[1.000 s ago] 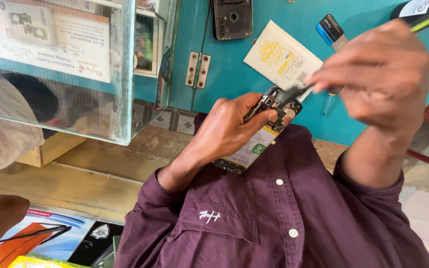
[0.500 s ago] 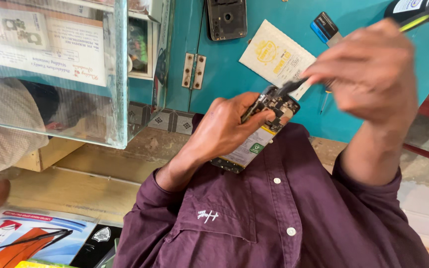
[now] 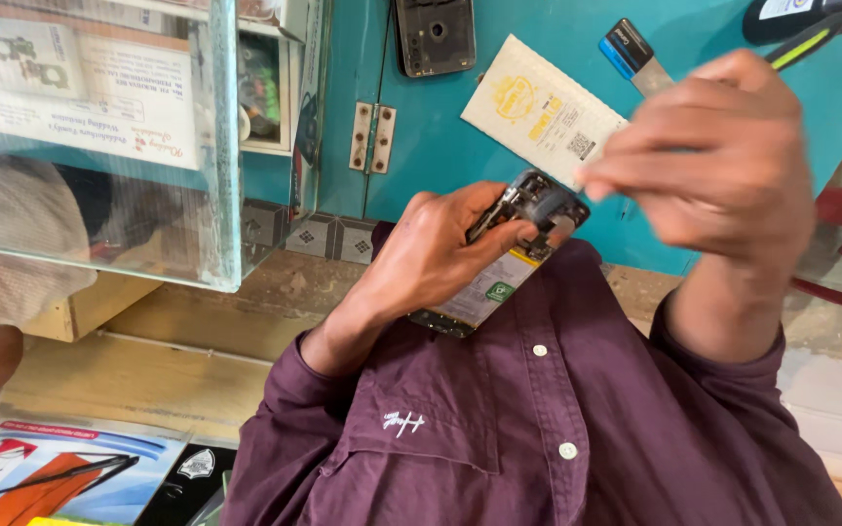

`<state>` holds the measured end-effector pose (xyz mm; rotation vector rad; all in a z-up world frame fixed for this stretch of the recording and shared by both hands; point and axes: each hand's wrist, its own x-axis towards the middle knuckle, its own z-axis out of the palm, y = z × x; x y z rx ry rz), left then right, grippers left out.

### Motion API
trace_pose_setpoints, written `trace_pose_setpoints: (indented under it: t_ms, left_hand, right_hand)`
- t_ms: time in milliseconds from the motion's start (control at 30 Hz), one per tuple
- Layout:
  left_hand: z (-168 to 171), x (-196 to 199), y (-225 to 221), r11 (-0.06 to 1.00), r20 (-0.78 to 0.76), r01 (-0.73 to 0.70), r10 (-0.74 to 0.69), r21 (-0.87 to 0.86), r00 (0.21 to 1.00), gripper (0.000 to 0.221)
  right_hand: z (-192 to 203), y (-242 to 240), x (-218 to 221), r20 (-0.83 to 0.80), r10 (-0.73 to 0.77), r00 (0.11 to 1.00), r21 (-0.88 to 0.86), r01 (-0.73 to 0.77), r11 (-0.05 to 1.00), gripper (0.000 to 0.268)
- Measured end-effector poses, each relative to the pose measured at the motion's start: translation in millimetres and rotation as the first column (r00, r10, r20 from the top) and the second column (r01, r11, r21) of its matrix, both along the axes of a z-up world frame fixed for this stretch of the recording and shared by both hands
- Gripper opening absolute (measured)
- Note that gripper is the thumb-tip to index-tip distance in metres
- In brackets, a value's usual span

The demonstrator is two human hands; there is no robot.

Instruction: The person holds a disassembled smartphone and uses a small brush to clean the internal components, focusing on the area around the battery and motherboard. They also handle small screws and a screwdriver while working on the device.

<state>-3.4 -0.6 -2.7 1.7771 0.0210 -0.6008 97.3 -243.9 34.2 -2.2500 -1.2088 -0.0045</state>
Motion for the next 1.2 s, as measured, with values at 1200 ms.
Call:
trace_pose_setpoints:
  t_ms: [1200]
  left_hand:
    - [-3, 0, -5, 0.997, -0.11, -0.078, 0.078, -0.001, 0.991, 0.032]
  right_hand:
    - [-17, -27, 7, -0.089, 0.053, 0.995, 0.06, -0.048, 0.997, 0.012]
